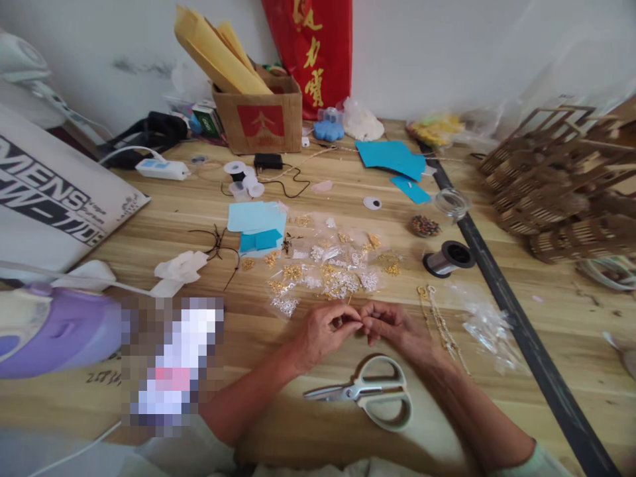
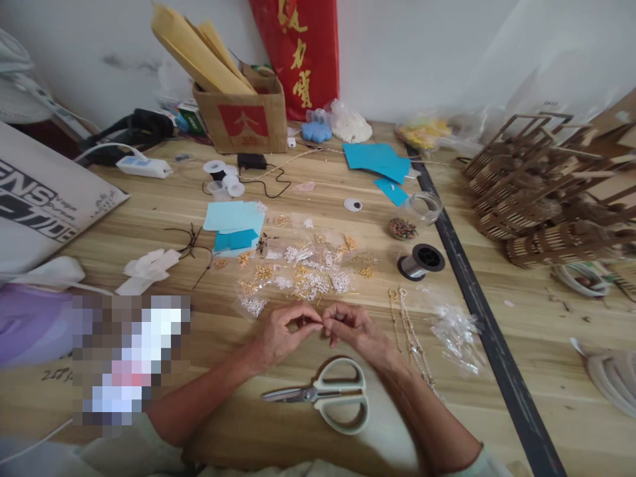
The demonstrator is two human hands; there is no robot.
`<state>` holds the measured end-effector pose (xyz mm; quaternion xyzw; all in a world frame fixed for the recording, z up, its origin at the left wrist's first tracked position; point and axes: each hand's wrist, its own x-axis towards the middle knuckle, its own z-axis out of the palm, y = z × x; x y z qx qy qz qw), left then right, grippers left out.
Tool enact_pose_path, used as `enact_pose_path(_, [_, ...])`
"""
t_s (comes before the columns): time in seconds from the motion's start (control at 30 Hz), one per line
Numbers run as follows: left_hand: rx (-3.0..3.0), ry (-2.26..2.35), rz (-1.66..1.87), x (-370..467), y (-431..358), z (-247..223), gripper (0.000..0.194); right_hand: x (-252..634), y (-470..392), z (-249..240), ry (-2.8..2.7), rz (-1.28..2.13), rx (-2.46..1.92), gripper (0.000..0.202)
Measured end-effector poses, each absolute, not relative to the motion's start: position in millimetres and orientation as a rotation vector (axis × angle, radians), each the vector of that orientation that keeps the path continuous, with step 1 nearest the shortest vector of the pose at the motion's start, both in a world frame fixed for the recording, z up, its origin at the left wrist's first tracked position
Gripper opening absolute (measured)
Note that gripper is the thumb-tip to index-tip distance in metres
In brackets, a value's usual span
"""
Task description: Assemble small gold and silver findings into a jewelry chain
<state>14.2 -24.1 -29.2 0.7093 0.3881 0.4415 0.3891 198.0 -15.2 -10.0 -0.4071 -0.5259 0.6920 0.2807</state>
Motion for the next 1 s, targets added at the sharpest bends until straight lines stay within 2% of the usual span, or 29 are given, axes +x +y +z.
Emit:
enact_pose_path(0.37, [1.813,1.015,1.024,12,-22,-27,0.01,200,-15,-19,-1.359,1.868,-1.043,0.027])
enact_pose_path(0.7, [1.578,1.095,0.907,12,-20,-17,0.01,204,-12,-14,-1.321,1.804,-1.08,0.024])
enact_pose_path(1.0, [1.606,1.205,0.926,8,-16,-18,0.013,209,-12,-8,-1.499,1.733,-1.211,0.028])
